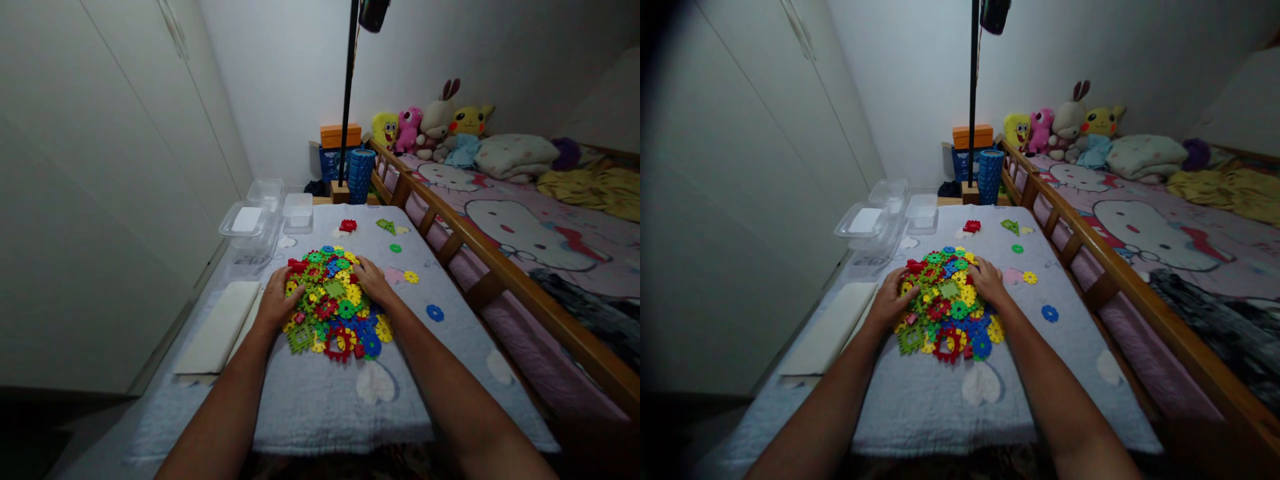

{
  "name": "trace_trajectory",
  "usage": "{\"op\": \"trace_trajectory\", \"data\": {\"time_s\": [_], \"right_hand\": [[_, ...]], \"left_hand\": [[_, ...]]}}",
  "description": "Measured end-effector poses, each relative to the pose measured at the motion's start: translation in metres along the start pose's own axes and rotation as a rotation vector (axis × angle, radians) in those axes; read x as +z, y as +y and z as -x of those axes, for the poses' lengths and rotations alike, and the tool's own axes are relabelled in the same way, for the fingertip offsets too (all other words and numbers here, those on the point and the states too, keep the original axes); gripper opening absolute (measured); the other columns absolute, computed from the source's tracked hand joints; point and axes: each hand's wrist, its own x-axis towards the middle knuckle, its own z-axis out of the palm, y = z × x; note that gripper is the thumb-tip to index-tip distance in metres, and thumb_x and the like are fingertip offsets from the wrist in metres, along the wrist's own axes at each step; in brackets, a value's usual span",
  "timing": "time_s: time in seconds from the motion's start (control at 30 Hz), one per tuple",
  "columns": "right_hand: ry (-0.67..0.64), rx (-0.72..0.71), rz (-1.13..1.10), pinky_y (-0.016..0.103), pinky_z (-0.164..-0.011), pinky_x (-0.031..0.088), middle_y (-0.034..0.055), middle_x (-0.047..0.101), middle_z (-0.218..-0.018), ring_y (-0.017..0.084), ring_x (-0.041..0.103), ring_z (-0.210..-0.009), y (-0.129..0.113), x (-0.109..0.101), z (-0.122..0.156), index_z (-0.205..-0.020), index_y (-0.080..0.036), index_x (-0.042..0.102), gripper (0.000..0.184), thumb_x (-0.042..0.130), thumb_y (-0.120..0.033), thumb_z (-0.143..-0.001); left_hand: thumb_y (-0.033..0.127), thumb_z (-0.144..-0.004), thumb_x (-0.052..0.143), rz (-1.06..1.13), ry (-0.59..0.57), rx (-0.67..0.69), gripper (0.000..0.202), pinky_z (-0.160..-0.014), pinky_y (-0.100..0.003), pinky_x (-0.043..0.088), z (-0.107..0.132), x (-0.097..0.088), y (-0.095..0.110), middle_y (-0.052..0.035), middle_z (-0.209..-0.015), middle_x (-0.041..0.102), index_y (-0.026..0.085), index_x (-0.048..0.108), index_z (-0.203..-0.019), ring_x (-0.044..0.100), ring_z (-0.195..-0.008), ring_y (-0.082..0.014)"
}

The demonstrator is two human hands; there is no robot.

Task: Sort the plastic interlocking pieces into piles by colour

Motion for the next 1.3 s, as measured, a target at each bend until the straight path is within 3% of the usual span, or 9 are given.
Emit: {"op": "trace_trajectory", "data": {"time_s": [0.17, 0.3, 0.37, 0.57, 0.77, 0.97, 1.13, 1.2, 1.3], "right_hand": [[0.130, 0.075, -0.094, 0.036, -0.104, 0.046, 0.0130, 0.068, -0.128, 0.023, 0.061, -0.120, 0.029, -0.020, -0.013, -0.123, -0.016, 0.067, 0.041, 0.047, -0.025, -0.088], [0.122, 0.078, 0.041, 0.034, -0.095, 0.048, 0.0114, 0.073, -0.110, 0.023, 0.065, -0.102, 0.052, -0.034, -0.013, -0.108, -0.016, 0.075, 0.034, 0.054, -0.020, -0.081], [0.097, 0.052, 0.135, 0.035, -0.094, 0.047, 0.0108, 0.073, -0.107, 0.023, 0.064, -0.101, 0.059, -0.038, -0.010, -0.105, -0.017, 0.077, 0.030, 0.059, -0.022, -0.081], [0.056, -0.024, 0.225, 0.034, -0.095, 0.041, 0.0100, 0.073, -0.103, 0.023, 0.060, -0.102, 0.064, -0.038, -0.006, -0.104, -0.018, 0.079, 0.027, 0.063, -0.027, -0.084], [0.096, -0.032, 0.191, 0.035, -0.096, 0.039, 0.0082, 0.070, -0.103, 0.023, 0.059, -0.101, 0.063, -0.035, -0.003, -0.108, -0.022, 0.079, 0.030, 0.064, -0.030, -0.083], [0.141, -0.024, 0.067, 0.036, -0.092, 0.042, 0.0054, 0.068, -0.095, 0.022, 0.059, -0.095, 0.058, -0.036, -0.001, -0.088, -0.022, 0.076, 0.020, 0.067, -0.028, -0.072], [0.155, 0.140, -0.350, 0.028, -0.059, 0.043, -0.0011, 0.060, -0.067, 0.016, 0.054, -0.061, 0.060, -0.047, -0.009, -0.073, -0.020, 0.064, 0.017, 0.065, -0.036, -0.068], [0.235, 0.226, -0.447, 0.026, -0.052, 0.040, -0.0020, 0.058, -0.063, 0.015, 0.052, -0.055, 0.066, -0.057, -0.018, -0.072, -0.020, 0.062, 0.017, 0.065, -0.037, -0.067], [0.418, 0.307, -0.360, 0.025, -0.053, 0.040, -0.0012, 0.059, -0.064, 0.014, 0.054, -0.058, 0.081, -0.075, -0.035, -0.070, -0.020, 0.061, 0.012, 0.068, -0.028, -0.064]], "left_hand": [[0.042, -0.087, 0.061, -0.092, 0.069, 0.018, 0.046, -0.116, -0.047, 0.040, 0.003, -0.007, 0.012, -0.0131, -0.135, 0.060, 0.021, 0.059, -0.127, 0.053, -0.132, -0.0298], [0.043, -0.091, 0.058, -0.158, 0.101, 0.187, 0.043, -0.119, -0.049, 0.036, 0.011, -0.016, 0.035, -0.0120, -0.138, 0.059, 0.022, 0.060, -0.130, 0.051, -0.135, -0.0295], [0.051, -0.089, 0.063, -0.174, 0.031, 0.294, 0.052, -0.120, -0.052, 0.031, 0.018, -0.017, 0.046, -0.0107, -0.143, 0.057, 0.025, 0.058, -0.133, 0.045, -0.140, -0.0314], [0.085, -0.061, 0.071, -0.278, -0.330, 0.521, 0.107, -0.124, -0.065, 0.009, 0.039, -0.003, 0.074, -0.0149, -0.161, 0.038, 0.027, 0.049, -0.148, 0.025, -0.151, -0.0433], [0.089, -0.066, 0.062, -0.337, -0.508, 0.614, 0.109, -0.125, -0.064, 0.003, 0.058, 0.012, 0.094, -0.0139, -0.166, 0.030, 0.030, 0.038, -0.155, 0.021, -0.155, -0.0398], [0.073, -0.078, 0.066, -0.396, -0.478, 0.580, 0.089, -0.126, -0.062, 0.008, 0.064, 0.025, 0.098, -0.0131, -0.163, 0.037, 0.029, 0.042, -0.152, 0.025, -0.154, -0.0353], [0.059, -0.086, 0.065, -0.403, -0.357, 0.515, 0.070, -0.126, -0.062, 0.010, 0.061, 0.024, 0.098, -0.0115, -0.158, 0.046, 0.027, 0.050, -0.146, 0.032, -0.151, -0.0346], [0.058, -0.085, 0.067, -0.404, -0.313, 0.489, 0.067, -0.126, -0.062, 0.012, 0.058, 0.022, 0.097, -0.0116, -0.156, 0.048, 0.026, 0.053, -0.143, 0.034, -0.150, -0.0352], [0.058, -0.082, 0.071, -0.420, -0.255, 0.446, 0.067, -0.125, -0.064, 0.014, 0.052, 0.020, 0.093, -0.0133, -0.152, 0.051, 0.025, 0.057, -0.138, 0.037, -0.147, -0.0367]]}}
